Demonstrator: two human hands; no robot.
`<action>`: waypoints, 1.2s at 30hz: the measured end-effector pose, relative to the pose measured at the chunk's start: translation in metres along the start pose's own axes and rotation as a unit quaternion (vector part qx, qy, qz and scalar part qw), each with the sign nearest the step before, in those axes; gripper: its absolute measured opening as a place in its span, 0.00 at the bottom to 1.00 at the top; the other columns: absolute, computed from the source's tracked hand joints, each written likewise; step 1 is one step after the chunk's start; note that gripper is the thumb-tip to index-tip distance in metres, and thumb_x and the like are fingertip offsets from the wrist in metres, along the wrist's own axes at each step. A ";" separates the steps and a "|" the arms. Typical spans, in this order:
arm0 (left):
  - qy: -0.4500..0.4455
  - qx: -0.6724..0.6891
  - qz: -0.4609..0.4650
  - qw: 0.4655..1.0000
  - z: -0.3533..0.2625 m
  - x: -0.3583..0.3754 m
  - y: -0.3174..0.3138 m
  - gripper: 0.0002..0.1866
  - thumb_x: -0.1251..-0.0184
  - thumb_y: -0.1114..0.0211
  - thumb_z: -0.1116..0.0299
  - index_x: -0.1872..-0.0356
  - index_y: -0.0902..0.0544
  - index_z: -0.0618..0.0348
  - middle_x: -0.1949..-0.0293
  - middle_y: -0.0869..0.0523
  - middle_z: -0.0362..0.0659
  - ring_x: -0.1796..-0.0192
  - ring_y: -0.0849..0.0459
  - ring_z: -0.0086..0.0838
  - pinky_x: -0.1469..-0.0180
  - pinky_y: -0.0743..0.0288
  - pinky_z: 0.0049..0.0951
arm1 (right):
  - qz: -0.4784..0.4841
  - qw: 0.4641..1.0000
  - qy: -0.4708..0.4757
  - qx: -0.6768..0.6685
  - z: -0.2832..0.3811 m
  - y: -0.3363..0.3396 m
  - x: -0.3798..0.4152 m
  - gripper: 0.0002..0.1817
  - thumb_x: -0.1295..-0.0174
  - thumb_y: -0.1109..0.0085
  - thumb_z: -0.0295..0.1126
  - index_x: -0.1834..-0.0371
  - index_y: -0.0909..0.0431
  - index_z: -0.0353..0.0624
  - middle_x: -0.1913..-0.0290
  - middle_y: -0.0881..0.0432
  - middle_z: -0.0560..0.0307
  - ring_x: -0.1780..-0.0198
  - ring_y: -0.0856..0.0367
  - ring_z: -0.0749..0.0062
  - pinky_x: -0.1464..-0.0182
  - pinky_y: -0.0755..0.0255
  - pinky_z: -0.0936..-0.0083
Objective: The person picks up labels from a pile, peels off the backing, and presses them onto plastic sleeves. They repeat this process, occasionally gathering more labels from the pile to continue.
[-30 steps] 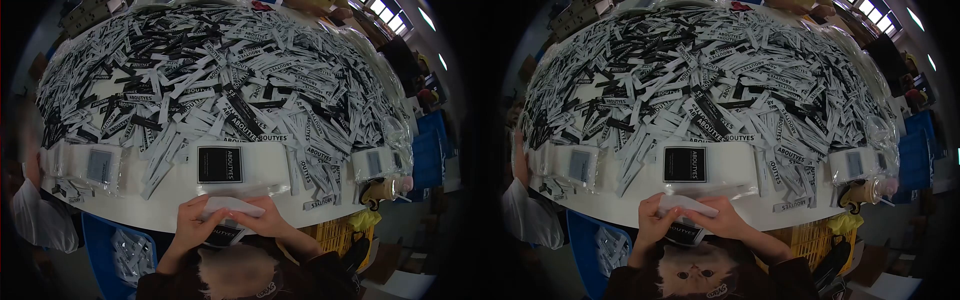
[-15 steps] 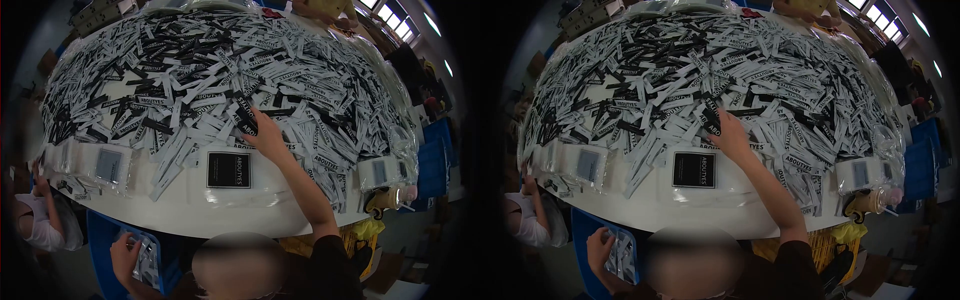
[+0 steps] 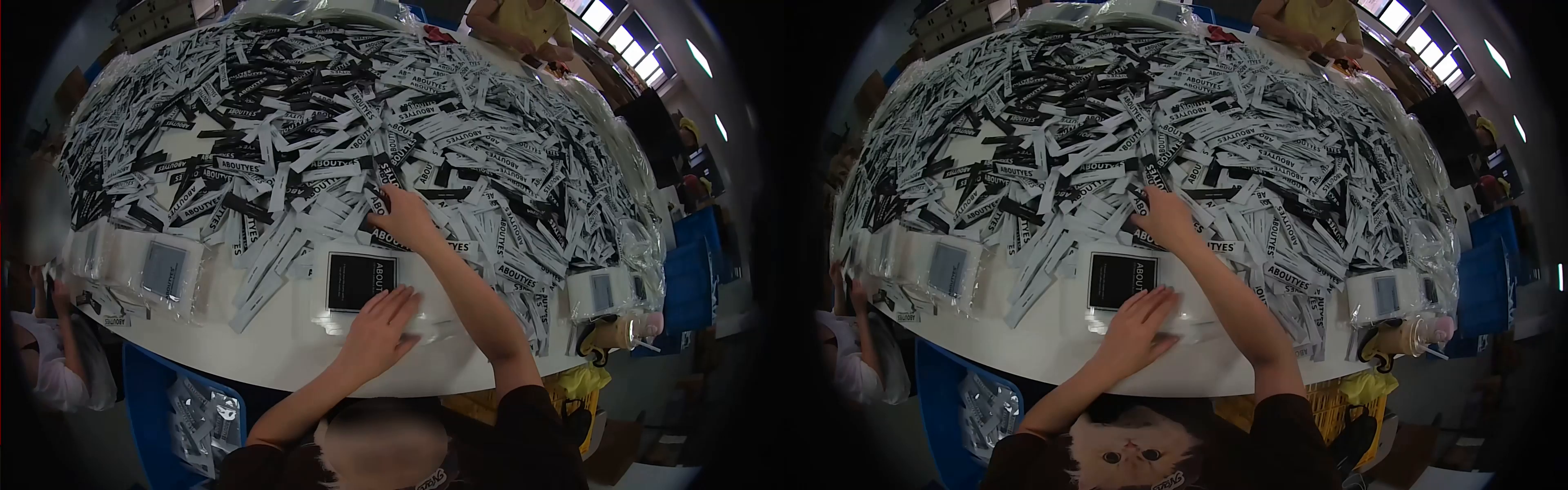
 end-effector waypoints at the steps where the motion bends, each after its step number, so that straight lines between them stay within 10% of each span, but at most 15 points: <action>1: 0.017 -0.045 -0.014 0.999 0.006 0.004 -0.005 0.18 0.49 0.31 0.66 0.56 0.21 0.61 0.53 0.19 0.45 0.46 0.23 0.36 0.41 0.34 0.35 | 0.000 1.000 0.001 -0.001 0.001 0.001 -0.001 0.18 0.51 0.35 0.38 0.63 0.24 0.35 0.69 0.21 0.44 0.66 0.22 0.48 0.63 0.30 0.62; 4: 0.041 -0.017 -0.037 0.998 0.014 0.019 -0.006 0.19 0.50 0.31 0.66 0.56 0.21 0.60 0.52 0.19 0.45 0.46 0.22 0.34 0.43 0.33 0.33 | -0.125 0.980 0.000 -0.152 0.006 0.023 -0.001 0.19 0.46 0.37 0.38 0.78 0.32 0.32 0.81 0.31 0.45 0.79 0.35 0.58 0.73 0.40 0.67; 11: 0.088 -0.004 -0.118 0.989 0.022 0.015 0.011 0.11 0.45 0.38 0.77 0.59 0.20 0.65 0.72 0.17 0.48 0.67 0.20 0.38 0.58 0.26 0.32 | -0.204 0.820 -0.038 -0.533 0.047 0.096 0.104 0.13 0.32 0.53 0.31 0.75 0.33 0.37 0.83 0.32 0.63 0.84 0.37 0.85 0.82 0.41 0.86; 15: 0.119 0.010 -0.099 0.988 0.029 0.016 0.008 0.12 0.45 0.38 0.77 0.59 0.20 0.65 0.71 0.17 0.48 0.66 0.20 0.40 0.58 0.27 0.32 | -0.301 0.749 0.192 -0.558 0.031 0.078 0.211 0.06 0.34 0.52 0.26 0.68 0.34 0.36 0.81 0.30 0.58 0.83 0.35 0.79 0.82 0.41 0.83; 17: 0.120 0.023 -0.111 0.986 0.027 0.017 0.009 0.12 0.45 0.38 0.77 0.58 0.20 0.66 0.71 0.17 0.49 0.65 0.20 0.41 0.59 0.26 0.34 | -0.215 0.882 0.079 -0.412 0.025 0.030 0.243 0.04 0.36 0.50 0.24 0.66 0.32 0.35 0.81 0.28 0.55 0.81 0.33 0.76 0.79 0.38 0.81; 25: 0.248 0.072 -0.032 0.966 0.013 0.017 0.035 0.18 0.41 0.42 0.79 0.48 0.22 0.57 0.66 0.17 0.49 0.65 0.21 0.39 0.63 0.27 0.33 | -0.071 0.943 -0.126 -0.301 0.013 -0.008 0.257 0.08 0.42 0.42 0.25 0.76 0.29 0.36 0.85 0.33 0.55 0.84 0.36 0.72 0.79 0.40 0.79; 27: 0.203 0.070 -0.039 0.976 -0.001 0.022 0.050 0.19 0.42 0.42 0.79 0.47 0.23 0.57 0.62 0.17 0.49 0.62 0.20 0.39 0.60 0.26 0.33 | -0.055 0.936 -0.102 -0.331 0.022 -0.009 0.253 0.11 0.39 0.43 0.28 0.77 0.31 0.36 0.87 0.35 0.58 0.85 0.38 0.76 0.80 0.43 0.80; 30: 0.105 0.024 -0.018 0.994 -0.021 0.028 0.059 0.21 0.43 0.41 0.80 0.46 0.24 0.58 0.55 0.19 0.49 0.55 0.20 0.40 0.55 0.26 0.33 | -0.124 0.724 -0.155 -0.661 0.031 -0.009 0.234 0.17 0.36 0.47 0.31 0.79 0.36 0.33 0.87 0.37 0.67 0.82 0.42 0.85 0.80 0.47 0.82; 32: 0.049 -0.018 0.005 0.999 -0.029 0.037 0.057 0.21 0.44 0.41 0.80 0.46 0.24 0.59 0.52 0.20 0.49 0.51 0.21 0.41 0.52 0.26 0.34 | -0.135 0.743 -0.146 -0.640 0.026 -0.002 0.224 0.14 0.36 0.47 0.31 0.75 0.32 0.31 0.84 0.31 0.65 0.80 0.38 0.85 0.79 0.45 0.82; 34: 0.051 0.005 0.056 0.997 -0.025 0.050 0.044 0.22 0.45 0.37 0.77 0.46 0.25 0.61 0.46 0.23 0.49 0.45 0.24 0.41 0.48 0.28 0.36 | -0.025 0.912 -0.054 -0.405 0.036 0.008 0.207 0.12 0.37 0.46 0.31 0.70 0.28 0.30 0.81 0.29 0.61 0.79 0.36 0.85 0.79 0.43 0.82; 36: 0.113 0.085 0.056 0.988 -0.025 0.053 0.048 0.22 0.46 0.35 0.75 0.47 0.24 0.62 0.50 0.21 0.49 0.48 0.22 0.41 0.50 0.26 0.34 | 0.033 0.925 -0.102 -0.363 0.042 0.013 0.203 0.09 0.41 0.41 0.30 0.71 0.23 0.33 0.81 0.25 0.59 0.79 0.32 0.81 0.76 0.38 0.81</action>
Point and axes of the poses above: each hand's wrist, its own x-axis away from the middle knuckle, its own y-axis out of the back of the hand, z = x × y, the point moved 6 cm from there along -x, towards the middle knuckle
